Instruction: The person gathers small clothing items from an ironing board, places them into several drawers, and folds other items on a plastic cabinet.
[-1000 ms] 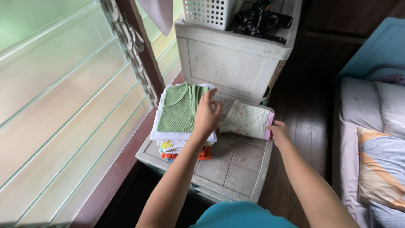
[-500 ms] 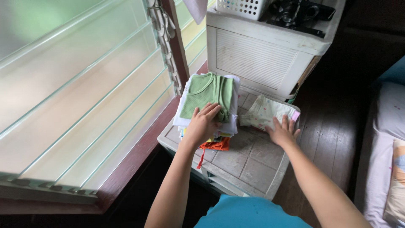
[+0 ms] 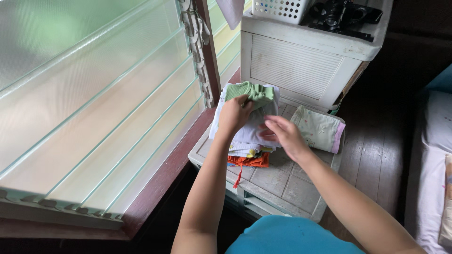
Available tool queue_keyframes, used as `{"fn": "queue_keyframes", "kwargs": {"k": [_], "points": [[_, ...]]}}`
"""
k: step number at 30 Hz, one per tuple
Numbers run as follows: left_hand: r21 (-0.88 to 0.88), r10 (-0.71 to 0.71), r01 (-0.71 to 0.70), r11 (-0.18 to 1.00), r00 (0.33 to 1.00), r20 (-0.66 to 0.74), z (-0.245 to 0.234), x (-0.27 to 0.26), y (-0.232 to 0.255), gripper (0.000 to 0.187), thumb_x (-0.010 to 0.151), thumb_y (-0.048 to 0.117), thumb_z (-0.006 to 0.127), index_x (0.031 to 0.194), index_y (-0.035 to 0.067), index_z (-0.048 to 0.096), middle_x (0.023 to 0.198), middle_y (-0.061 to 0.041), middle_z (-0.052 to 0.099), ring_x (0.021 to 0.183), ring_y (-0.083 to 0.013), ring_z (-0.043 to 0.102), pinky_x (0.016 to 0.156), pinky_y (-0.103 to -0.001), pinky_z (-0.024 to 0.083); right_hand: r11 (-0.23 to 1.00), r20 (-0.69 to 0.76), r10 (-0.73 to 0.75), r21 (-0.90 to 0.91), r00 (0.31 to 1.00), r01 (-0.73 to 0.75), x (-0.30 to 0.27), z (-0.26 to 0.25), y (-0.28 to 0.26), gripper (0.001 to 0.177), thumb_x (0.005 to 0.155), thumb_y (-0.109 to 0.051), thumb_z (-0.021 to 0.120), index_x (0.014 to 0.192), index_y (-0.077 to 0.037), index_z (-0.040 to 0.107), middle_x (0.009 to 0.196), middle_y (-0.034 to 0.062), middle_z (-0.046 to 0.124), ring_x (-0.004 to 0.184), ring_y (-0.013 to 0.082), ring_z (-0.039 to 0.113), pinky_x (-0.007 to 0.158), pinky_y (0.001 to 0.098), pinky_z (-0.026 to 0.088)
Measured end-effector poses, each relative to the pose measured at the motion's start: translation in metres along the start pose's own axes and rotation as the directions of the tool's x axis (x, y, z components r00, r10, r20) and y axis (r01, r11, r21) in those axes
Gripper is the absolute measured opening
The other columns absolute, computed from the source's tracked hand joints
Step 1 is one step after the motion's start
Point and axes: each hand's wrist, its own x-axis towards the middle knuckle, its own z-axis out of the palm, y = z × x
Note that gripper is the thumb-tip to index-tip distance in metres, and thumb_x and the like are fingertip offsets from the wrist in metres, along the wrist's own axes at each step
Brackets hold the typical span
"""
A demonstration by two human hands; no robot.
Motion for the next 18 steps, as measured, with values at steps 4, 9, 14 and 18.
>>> {"fn": "queue_keyframes", "kwargs": {"k": [4,9,14,18], "points": [[-0.057,0.312,-0.316,0.947,0.947,-0.078,0.015,0.006,-0.005,0.027,0.088,0.024,0.069,0.103,0.003,0.077,0.094,-0.02,0.076,0.083,-0.0387,0.073,0.076,-0.045,0.059,0.877,0.0,0.188,0.451,0.982,-0.168,0.027,0.04,-0.005,0.043,0.089,-0.039,0.065,0.122,-0.012,0.058,0.117,0.0115,0.066,0.102,0.0214,0.071,0.087,0.0305,0.063],[-0.436,-0.087,0.259,0.862,0.922,0.376,-0.002,-0.021,-0.007,0.024,0.094,0.021,0.064,0.095,-0.001,0.074,0.082,-0.021,0.075,0.067,-0.0273,0.072,0.062,-0.041,0.058,0.799,-0.118,0.239,0.588,0.964,-0.126,0.055,0.045,0.029,0.042,0.1,-0.041,0.07,0.107,-0.001,0.063,0.107,0.0148,0.065,0.091,0.0207,0.066,0.073,0.0322,0.061],[-0.569,-0.045,0.772,0.283,0.603,0.797,0.004,-0.092,-0.003,0.019,0.101,0.021,0.041,0.115,0.012,0.049,0.083,-0.016,0.069,0.065,-0.0274,0.069,0.057,-0.041,0.059,0.855,-0.326,0.435,0.442,0.839,-0.272,0.075,0.033,0.039,0.015,0.093,-0.011,0.064,0.106,-0.003,0.063,0.091,0.0235,0.068,0.071,0.0338,0.061,0.044,0.0374,0.033],[-0.474,0.236,0.881,-0.002,0.461,0.856,0.05,-0.124,0.01,0.044,0.112,0.032,0.031,0.129,-0.001,0.054,0.107,-0.023,0.069,0.09,-0.0348,0.07,0.08,-0.047,0.061,0.857,-0.289,0.281,0.504,0.915,-0.105,0.049,0.001,-0.016,0.033,0.083,0.002,0.065,0.115,-0.005,0.066,0.107,0.0109,0.072,0.093,0.0264,0.073,0.072,0.0457,0.061]]}}
